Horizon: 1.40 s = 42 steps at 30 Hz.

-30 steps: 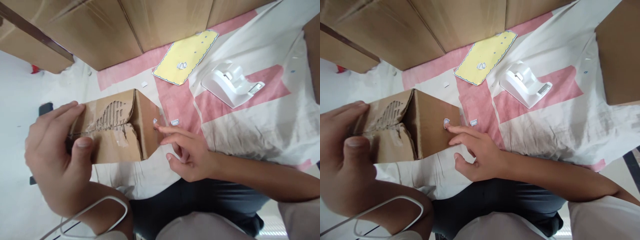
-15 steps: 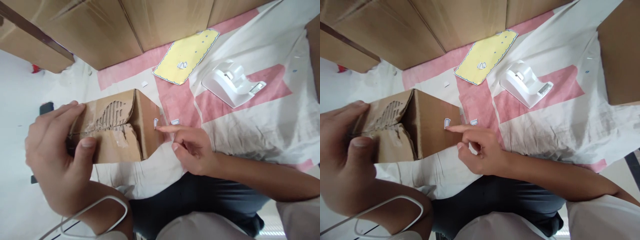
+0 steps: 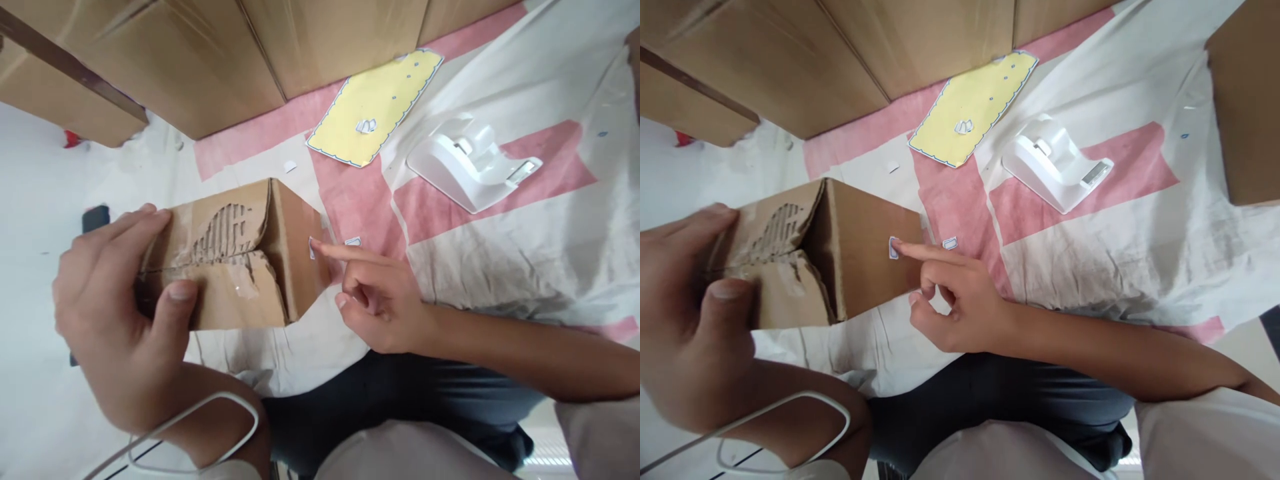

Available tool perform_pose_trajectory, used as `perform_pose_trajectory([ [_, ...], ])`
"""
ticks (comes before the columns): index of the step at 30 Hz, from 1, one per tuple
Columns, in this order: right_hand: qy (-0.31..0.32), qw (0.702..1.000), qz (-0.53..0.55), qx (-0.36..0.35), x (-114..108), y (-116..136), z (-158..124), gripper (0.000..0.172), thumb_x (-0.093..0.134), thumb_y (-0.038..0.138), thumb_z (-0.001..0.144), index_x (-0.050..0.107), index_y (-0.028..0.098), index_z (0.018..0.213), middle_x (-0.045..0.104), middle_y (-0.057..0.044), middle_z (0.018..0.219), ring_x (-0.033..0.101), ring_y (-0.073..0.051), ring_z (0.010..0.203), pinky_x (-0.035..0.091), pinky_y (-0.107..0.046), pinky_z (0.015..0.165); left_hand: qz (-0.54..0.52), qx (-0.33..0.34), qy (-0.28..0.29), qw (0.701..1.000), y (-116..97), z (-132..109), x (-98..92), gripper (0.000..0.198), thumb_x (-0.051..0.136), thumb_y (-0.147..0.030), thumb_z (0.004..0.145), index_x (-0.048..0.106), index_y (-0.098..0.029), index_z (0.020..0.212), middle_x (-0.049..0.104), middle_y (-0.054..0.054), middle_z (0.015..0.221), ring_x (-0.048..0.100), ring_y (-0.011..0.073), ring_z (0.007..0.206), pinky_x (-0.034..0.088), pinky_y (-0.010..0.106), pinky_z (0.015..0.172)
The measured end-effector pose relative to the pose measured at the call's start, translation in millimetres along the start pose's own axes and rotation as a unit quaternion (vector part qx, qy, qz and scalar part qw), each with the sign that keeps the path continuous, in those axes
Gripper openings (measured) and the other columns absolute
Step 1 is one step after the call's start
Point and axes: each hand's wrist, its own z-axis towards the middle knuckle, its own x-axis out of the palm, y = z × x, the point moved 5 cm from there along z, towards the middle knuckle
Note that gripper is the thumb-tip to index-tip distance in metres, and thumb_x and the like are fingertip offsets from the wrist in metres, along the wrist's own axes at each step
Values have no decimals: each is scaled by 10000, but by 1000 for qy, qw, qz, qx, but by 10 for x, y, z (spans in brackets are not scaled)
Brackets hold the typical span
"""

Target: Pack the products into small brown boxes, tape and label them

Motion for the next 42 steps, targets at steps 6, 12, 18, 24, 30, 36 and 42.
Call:
perform_pose_trajectory([
  [6,-2,999,6,43,-30,-15,73,424,573,45,828,270,248,613,803,-92,972,762,-296,1092,514,-294,576,-3,2,4,1000,35,3,-3,594,585,-503,913,661,-168,1396,661,135,1402,566,352,1353,384,531,1173],
  [12,12,998,0,61,-46,-1,71,413,605,81,823,286,252,621,804,-85,929,742,-304,1137,522,-293,582,1,5,0,1000,40,3,-5,566,575,-510,926,648,-237,1417,654,98,1423,557,340,1368,373,533,1181],
  [18,-3,998,24,53,-93,1,117,403,581,69,830,294,261,622,521,15,547,735,-304,1170,564,-297,663,11,-6,5,1000,33,5,-6,537,565,-501,936,650,-265,1411,661,98,1411,564,353,1361,388,558,1171],
  [24,-2,999,14,42,-81,-11,139,393,594,65,812,303,264,637,464,18,564,706,-309,1223,574,-317,695,11,-1,10,1000,28,4,-13,532,567,-482,940,636,-271,1424,651,93,1425,552,342,1377,375,547,1194],
  [30,14,998,3,56,-62,-27,119,393,607,81,826,314,266,641,564,-2,581,698,-321,1240,574,-316,683,16,-1,9,1000,31,7,-7,517,571,-476,943,642,-267,1411,654,102,1418,561,343,1367,388,550,1184],
  [36,25,998,-21,44,-54,-30,110,348,612,64,797,352,253,665,736,-75,885,690,-311,1248,554,-318,688,14,-4,9,1000,25,0,-15,527,562,-471,948,641,-243,1415,646,121,1427,548,349,1382,377,555,1191],
  [42,31,998,-50,25,-56,-4,108,318,627,76,769,376,264,713,639,-37,730,635,-317,1320,535,-341,734,15,-3,10,1000,29,1,-11,517,568,-457,945,629,-282,1428,647,94,1426,551,343,1379,385,560,1188],
])
